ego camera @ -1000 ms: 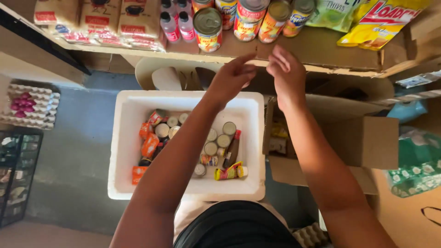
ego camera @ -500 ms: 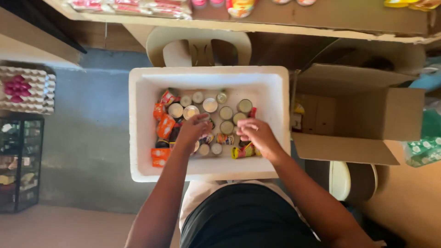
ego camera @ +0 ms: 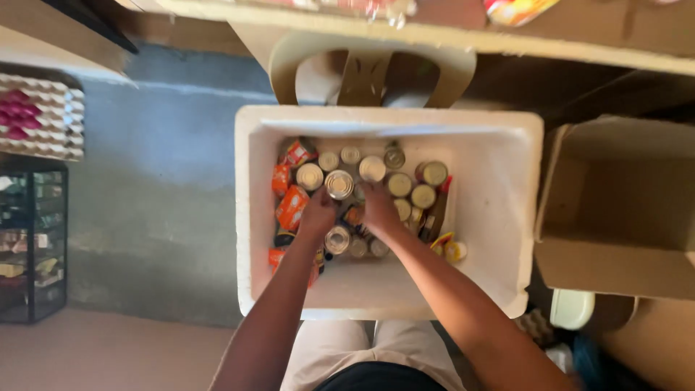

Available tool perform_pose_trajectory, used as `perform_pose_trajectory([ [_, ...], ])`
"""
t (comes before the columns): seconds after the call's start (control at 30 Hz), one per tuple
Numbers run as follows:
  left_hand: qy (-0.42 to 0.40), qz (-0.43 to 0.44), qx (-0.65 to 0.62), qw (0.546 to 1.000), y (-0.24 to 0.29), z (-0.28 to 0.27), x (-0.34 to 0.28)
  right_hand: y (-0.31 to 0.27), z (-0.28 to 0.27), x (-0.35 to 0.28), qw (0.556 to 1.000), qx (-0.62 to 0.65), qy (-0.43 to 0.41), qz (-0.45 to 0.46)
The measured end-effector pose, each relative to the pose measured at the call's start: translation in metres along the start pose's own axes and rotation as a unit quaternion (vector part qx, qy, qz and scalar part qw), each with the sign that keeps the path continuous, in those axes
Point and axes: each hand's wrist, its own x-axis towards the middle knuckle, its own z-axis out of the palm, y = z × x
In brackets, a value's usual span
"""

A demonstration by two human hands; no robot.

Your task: Sorting and organizing various canned food products from a plastic bin onto a display shelf.

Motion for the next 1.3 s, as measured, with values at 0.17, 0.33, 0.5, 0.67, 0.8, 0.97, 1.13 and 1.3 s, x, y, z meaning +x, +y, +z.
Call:
perform_pose_trajectory([
  [0.17,-0.031,0.007,-0.042,0.999,-0.018,0.015,0.019,0.004,0.023,0.016,0.991,-0.079,-0.059,0.091],
  [0.33,-0.092,-0.034,-0.125,0.987,-0.018,0.034,0.009,0.034,0.056,-0.007,0.998,-0.021,0.060,0.031],
  [0.5,-0.092,0.040,-0.005,0.995,-0.007,0.023,-0.012,0.001,0.001,-0.038,0.983,0.120,0.141,0.004],
  [0.67,-0.198,0.135,0.004,0.971,0.090,-0.033,-0.083,-0.043,-0.105,-0.066,0.922,0.365,0.080,0.104],
  [0.8,-0.287,0.084,-0.087,0.950,0.148,-0.055,-0.131,-0.061,-0.184,-0.088,0.834,0.531,0.012,0.151],
  [0.97,-0.308,0.082,-0.198,0.927,0.215,-0.067,-0.207,-0.072,-0.209,-0.116,0.762,0.624,0.059,0.166],
  [1.13,-0.272,0.182,-0.162,0.931,0.271,-0.080,-0.261,-0.105,-0.275,-0.131,0.755,0.645,0.060,0.103],
  [1.3,-0.237,0.279,-0.064,0.928,0.297,-0.070,-0.285,-0.102,-0.307,-0.145,0.734,0.671,0.056,0.083],
])
